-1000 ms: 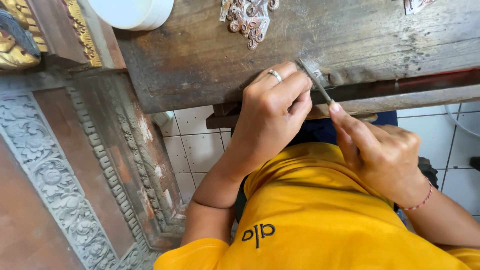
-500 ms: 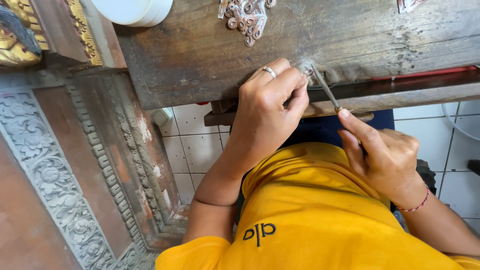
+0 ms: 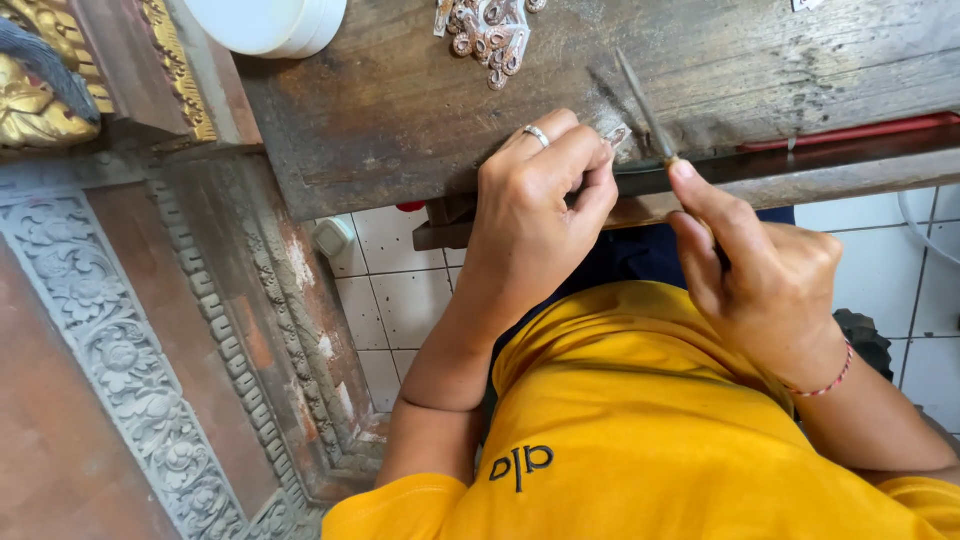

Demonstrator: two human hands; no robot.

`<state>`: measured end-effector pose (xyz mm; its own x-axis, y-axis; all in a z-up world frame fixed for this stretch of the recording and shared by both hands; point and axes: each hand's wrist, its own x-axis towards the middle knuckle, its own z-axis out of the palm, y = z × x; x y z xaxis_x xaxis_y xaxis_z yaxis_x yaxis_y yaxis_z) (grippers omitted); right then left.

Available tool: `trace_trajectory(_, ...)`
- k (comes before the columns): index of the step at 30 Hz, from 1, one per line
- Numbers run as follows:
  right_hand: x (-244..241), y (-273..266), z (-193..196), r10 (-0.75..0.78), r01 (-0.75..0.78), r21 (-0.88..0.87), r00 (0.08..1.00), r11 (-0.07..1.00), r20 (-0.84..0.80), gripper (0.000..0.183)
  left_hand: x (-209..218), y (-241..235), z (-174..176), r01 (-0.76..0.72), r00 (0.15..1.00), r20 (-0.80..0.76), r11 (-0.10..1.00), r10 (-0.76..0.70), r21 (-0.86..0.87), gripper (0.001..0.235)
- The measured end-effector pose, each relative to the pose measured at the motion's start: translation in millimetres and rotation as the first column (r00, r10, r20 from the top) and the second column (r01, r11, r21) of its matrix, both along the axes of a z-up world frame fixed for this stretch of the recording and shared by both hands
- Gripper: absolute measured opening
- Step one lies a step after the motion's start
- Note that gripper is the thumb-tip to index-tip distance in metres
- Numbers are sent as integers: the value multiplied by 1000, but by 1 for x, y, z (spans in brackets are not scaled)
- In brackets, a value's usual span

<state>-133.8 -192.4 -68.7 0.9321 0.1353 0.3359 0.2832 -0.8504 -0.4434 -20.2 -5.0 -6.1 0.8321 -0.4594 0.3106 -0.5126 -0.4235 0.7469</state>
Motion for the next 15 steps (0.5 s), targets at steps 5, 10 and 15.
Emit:
trace_trajectory(5,-32,-12,-9,27,-31,-61,997,998,-73,34,-1,1,-1,6,1000,-8,1000,-6,-9,27)
trace_trajectory(10,-37,-12,-11,68,-76,-127,995,989,-71,39,1,0,-1,-7,1000,-15,1000,7,3,27)
trace_trajectory(15,-4,-2,-14,69,-68,-81,998,994,7,29,3,0,-1,28,999,21,999,-28,-18,30)
